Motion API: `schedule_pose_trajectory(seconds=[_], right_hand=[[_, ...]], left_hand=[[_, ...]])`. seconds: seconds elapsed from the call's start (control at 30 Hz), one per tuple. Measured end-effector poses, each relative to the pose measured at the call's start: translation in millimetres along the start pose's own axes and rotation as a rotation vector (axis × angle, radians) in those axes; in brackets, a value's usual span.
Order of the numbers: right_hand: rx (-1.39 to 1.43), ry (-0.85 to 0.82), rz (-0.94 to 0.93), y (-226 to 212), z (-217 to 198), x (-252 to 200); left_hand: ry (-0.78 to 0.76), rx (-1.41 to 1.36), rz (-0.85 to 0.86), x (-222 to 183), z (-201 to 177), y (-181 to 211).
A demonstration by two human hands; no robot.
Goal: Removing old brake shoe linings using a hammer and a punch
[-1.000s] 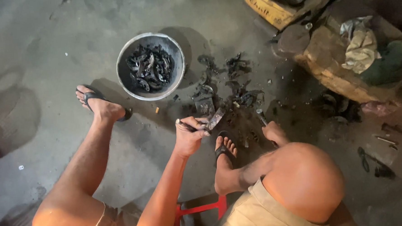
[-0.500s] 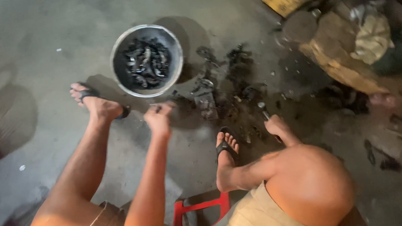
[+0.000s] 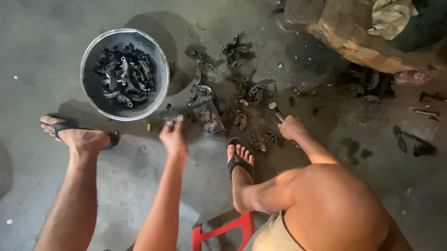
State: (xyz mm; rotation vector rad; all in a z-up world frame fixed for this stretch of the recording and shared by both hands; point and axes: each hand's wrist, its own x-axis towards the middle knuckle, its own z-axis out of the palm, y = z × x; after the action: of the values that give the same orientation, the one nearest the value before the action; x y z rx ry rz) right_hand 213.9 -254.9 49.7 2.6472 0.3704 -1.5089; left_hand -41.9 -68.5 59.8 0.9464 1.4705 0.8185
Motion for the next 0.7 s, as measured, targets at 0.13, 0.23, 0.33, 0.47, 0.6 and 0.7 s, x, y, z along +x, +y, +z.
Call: schedule_pose_trajectory(seconds=[0.13, 0.23, 0.33, 0.47, 0.6, 0.7], right_hand=[[0.040, -0.003, -0.020, 7, 9, 13], [0.001, 0.016, -0.013, -7, -4, -7], [-0.079, 0.018, -0.004, -14, -4, -11], [-0.060, 0.036, 0.062, -18, 5, -4], [-0.036, 0.025, 0.091, -23, 1, -3], [-0.057, -0.037, 0.133, -36, -16, -16]], left_hand=[[-0.159, 0.153, -0.026, 16, 27, -73], [-0.338, 0.441, 0.098, 36, 57, -84], [-0.399, 0.712, 0.327, 46, 92, -46], [-0.479, 0.896, 0.496, 73, 148, -24], [-0.449, 0.972, 0.473, 101, 192, -33], [-0.423, 1.159, 0.383, 102, 215, -28]])
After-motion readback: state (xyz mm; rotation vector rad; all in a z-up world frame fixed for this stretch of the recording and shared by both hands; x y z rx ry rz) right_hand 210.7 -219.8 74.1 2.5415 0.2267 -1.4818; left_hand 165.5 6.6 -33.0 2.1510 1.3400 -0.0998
